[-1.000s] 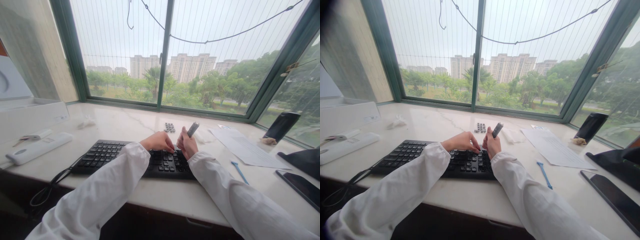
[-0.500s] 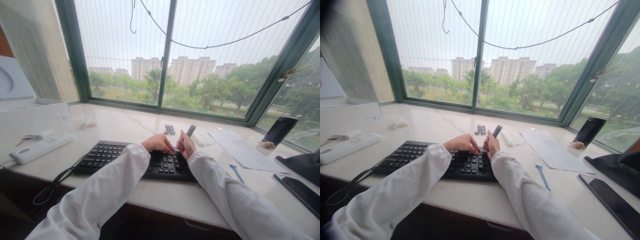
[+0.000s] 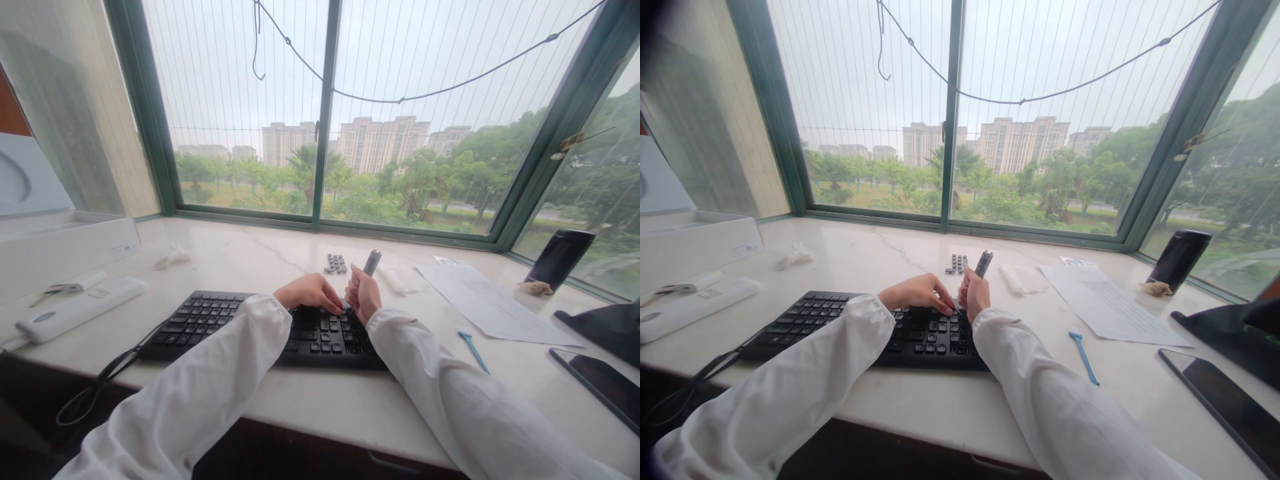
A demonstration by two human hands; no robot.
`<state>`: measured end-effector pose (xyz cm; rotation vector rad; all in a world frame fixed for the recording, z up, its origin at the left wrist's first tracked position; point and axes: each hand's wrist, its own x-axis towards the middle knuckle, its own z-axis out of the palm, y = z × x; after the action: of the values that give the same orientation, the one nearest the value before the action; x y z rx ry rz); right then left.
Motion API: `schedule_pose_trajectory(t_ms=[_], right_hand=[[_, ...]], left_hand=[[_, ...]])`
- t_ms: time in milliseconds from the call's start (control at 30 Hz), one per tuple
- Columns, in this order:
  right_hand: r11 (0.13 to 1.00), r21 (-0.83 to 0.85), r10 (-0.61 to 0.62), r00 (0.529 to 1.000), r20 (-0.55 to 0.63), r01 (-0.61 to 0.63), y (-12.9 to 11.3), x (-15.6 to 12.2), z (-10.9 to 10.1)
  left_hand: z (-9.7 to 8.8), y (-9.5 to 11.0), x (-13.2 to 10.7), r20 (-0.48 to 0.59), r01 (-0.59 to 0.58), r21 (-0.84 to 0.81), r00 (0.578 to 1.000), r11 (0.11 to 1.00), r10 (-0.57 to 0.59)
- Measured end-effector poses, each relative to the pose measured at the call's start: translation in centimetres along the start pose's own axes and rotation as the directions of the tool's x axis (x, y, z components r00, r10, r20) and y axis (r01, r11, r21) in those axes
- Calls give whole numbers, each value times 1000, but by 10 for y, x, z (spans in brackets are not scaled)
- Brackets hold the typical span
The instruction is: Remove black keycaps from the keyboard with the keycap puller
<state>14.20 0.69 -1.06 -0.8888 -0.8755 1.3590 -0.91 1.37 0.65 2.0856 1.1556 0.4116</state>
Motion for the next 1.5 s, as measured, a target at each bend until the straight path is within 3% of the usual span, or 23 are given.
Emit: schedule_pose_trajectory(t_ms=[233, 467, 633, 800, 967, 1133, 1200, 1300, 1500], right_hand=[[992, -126, -29, 999, 33, 33, 4, -5, 6], [968, -128, -196, 969, 154, 216, 9, -12, 5], [961, -113, -227, 955, 191, 251, 11, -15, 3], [865, -274, -355, 899, 255, 419, 12, -18, 2], [820, -292, -430, 866, 254, 493, 11, -20, 2], [671, -302, -611, 736, 293, 677, 4, -33, 5], [615, -352, -654, 706, 272, 706, -1, -35, 4], [583, -484, -655, 730, 194, 652, -12, -28, -3], [458, -811, -396, 900, 181, 364, -35, -5, -26]], left_hand=[[-2, 5, -3, 13, -21, -3, 1000, 1000, 21], [-1, 4, -2, -7, -66, 26, 998, 997, 66], [2, -2, 0, -23, -94, 13, 995, 995, 94], [2, -2, 2, -26, -116, 0, 993, 993, 116], [2, 0, 1, -28, -95, 13, 995, 995, 95], [1, 0, 0, -15, -98, -10, 995, 995, 98], [1, 0, -2, 0, -80, -33, 997, 996, 80], [-1, 1, -3, 32, -66, -108, 997, 992, 70], [-1, 0, -1, -57, -54, -204, 997, 977, 44]])
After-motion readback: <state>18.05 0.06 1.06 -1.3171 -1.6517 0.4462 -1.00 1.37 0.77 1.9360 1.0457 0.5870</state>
